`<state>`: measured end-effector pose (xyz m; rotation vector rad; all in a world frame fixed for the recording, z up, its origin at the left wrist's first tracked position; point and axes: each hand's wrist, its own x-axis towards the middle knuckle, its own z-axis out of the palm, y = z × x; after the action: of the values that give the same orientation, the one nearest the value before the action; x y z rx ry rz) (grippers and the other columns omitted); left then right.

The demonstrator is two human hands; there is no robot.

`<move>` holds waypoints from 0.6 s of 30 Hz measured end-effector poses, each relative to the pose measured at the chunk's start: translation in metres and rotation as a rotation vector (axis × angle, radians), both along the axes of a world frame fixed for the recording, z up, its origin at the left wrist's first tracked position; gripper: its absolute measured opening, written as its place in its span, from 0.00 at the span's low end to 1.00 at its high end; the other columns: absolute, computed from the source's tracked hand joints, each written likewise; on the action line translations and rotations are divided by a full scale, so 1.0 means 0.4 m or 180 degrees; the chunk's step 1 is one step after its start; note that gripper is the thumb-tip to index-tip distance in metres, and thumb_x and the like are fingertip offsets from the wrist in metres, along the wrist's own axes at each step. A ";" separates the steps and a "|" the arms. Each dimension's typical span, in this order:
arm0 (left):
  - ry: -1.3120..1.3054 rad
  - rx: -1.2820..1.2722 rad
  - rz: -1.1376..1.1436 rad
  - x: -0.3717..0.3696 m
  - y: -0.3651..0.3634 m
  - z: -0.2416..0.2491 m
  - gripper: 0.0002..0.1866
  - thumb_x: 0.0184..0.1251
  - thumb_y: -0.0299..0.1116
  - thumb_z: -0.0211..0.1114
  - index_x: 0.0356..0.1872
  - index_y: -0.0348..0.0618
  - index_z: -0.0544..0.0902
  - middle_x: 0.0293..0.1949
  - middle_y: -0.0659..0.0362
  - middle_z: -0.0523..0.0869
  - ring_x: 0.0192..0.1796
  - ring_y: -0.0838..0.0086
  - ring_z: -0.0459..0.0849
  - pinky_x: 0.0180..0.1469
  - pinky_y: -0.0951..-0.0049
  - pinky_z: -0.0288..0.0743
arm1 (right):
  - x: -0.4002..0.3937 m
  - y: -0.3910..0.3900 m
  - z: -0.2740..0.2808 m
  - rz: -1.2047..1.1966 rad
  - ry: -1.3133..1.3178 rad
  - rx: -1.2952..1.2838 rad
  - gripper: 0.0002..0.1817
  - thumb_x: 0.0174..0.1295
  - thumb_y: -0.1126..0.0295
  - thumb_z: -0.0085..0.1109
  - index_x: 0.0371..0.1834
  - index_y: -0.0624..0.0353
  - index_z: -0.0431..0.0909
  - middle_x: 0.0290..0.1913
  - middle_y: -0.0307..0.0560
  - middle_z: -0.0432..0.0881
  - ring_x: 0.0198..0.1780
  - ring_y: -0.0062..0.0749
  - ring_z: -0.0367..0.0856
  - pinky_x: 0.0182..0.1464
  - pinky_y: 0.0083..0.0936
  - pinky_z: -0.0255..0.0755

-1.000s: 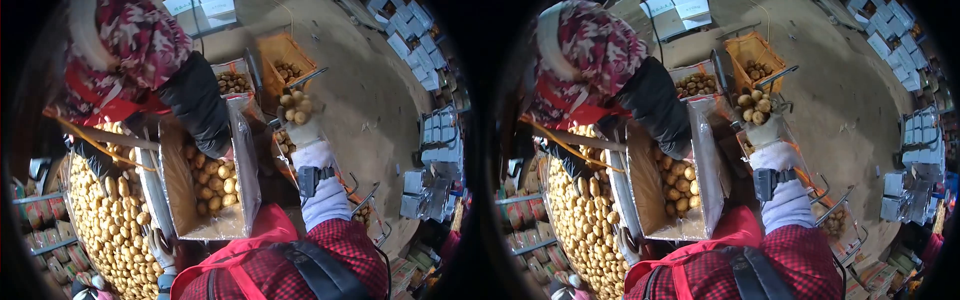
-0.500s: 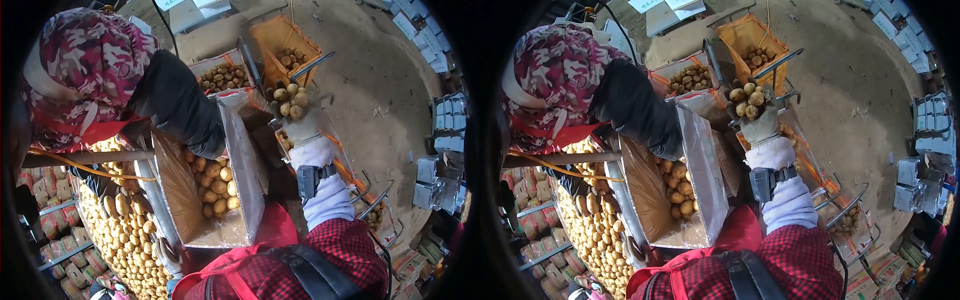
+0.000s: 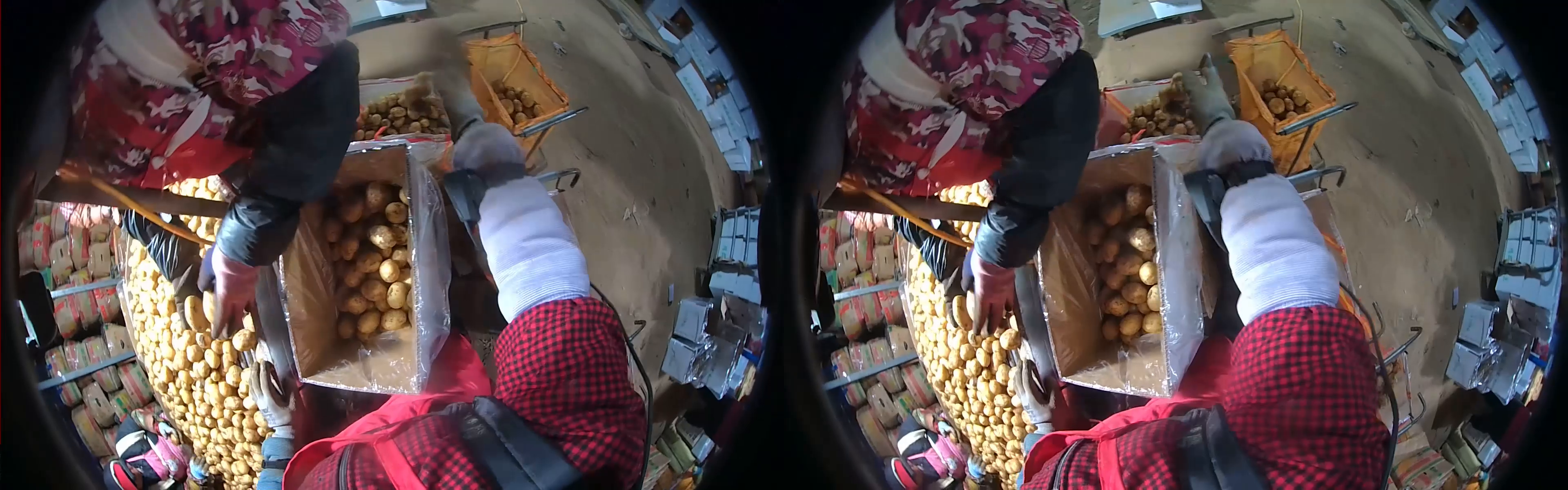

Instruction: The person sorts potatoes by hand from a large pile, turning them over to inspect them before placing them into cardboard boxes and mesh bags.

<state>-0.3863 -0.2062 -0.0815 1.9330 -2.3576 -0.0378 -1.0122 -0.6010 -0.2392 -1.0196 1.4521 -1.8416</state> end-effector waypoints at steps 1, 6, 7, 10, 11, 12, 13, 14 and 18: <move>-0.0055 -0.0072 0.0016 0.009 0.005 -0.010 0.45 0.54 0.36 0.75 0.77 0.42 0.71 0.76 0.42 0.72 0.78 0.42 0.67 0.79 0.43 0.59 | 0.011 -0.017 -0.033 0.0000 -0.0634 -0.0016 0.34 0.71 0.52 0.64 0.76 0.54 0.72 0.60 0.44 0.81 0.57 0.31 0.77 0.57 0.33 0.77; -0.0112 -0.0111 -0.0054 -0.025 -0.007 0.000 0.41 0.59 0.32 0.76 0.76 0.43 0.73 0.75 0.43 0.73 0.77 0.43 0.68 0.78 0.44 0.61 | -0.041 0.257 -0.017 0.0619 0.0130 0.0417 0.35 0.75 0.52 0.61 0.80 0.52 0.65 0.75 0.54 0.71 0.69 0.43 0.74 0.65 0.44 0.74; -0.0131 -0.0128 -0.0034 -0.027 -0.008 0.001 0.43 0.56 0.32 0.77 0.77 0.44 0.72 0.75 0.43 0.73 0.78 0.44 0.68 0.79 0.44 0.60 | -0.013 0.298 0.023 0.0705 0.0111 0.0471 0.35 0.75 0.52 0.61 0.80 0.52 0.65 0.75 0.54 0.71 0.69 0.43 0.74 0.65 0.44 0.74; 0.0015 0.0002 0.0011 -0.034 -0.010 0.015 0.52 0.44 0.27 0.78 0.79 0.47 0.69 0.77 0.44 0.70 0.79 0.44 0.66 0.80 0.45 0.58 | 0.037 0.461 0.202 -0.0056 -0.2157 0.0727 0.30 0.78 0.58 0.56 0.80 0.49 0.66 0.68 0.46 0.79 0.59 0.42 0.81 0.61 0.46 0.78; 0.0019 -0.0074 -0.0038 -0.028 -0.010 0.008 0.55 0.42 0.24 0.79 0.80 0.48 0.68 0.77 0.44 0.70 0.79 0.44 0.66 0.80 0.45 0.58 | 0.027 0.502 0.186 0.0058 -0.2050 0.0599 0.28 0.80 0.58 0.53 0.80 0.50 0.65 0.68 0.48 0.78 0.61 0.43 0.81 0.60 0.44 0.79; -0.0018 -0.0044 0.0028 -0.022 -0.006 0.004 0.54 0.44 0.27 0.79 0.80 0.48 0.68 0.77 0.44 0.70 0.79 0.44 0.66 0.80 0.45 0.58 | 0.015 0.540 0.171 0.0172 -0.1943 0.0478 0.27 0.82 0.58 0.49 0.80 0.50 0.65 0.68 0.50 0.78 0.62 0.43 0.81 0.59 0.43 0.80; -0.0006 -0.0061 -0.0004 -0.021 -0.008 0.002 0.53 0.45 0.29 0.79 0.80 0.48 0.68 0.77 0.44 0.70 0.79 0.44 0.66 0.80 0.45 0.58 | 0.012 0.574 0.172 0.0168 -0.1932 0.0556 0.27 0.83 0.60 0.45 0.81 0.52 0.63 0.72 0.53 0.75 0.66 0.46 0.80 0.62 0.44 0.80; 0.0011 -0.0080 -0.0033 -0.023 -0.010 0.003 0.52 0.46 0.31 0.78 0.80 0.48 0.69 0.77 0.43 0.70 0.78 0.44 0.67 0.80 0.45 0.58 | 0.006 0.610 0.162 0.0173 -0.1911 0.0589 0.27 0.83 0.60 0.45 0.81 0.52 0.63 0.72 0.53 0.75 0.66 0.46 0.80 0.62 0.44 0.80; 0.0113 -0.0386 -0.0137 -0.044 -0.019 -0.004 0.40 0.60 0.34 0.75 0.76 0.42 0.74 0.72 0.41 0.75 0.75 0.42 0.71 0.76 0.46 0.65 | -0.067 0.739 0.005 0.0914 -0.1518 0.0013 0.28 0.82 0.63 0.43 0.83 0.55 0.57 0.76 0.56 0.69 0.69 0.51 0.77 0.71 0.49 0.78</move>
<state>-0.4037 -0.2138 -0.0831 1.8121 -2.3209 0.0658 -1.0390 -0.3052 -0.2374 -0.6789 0.9716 -1.7170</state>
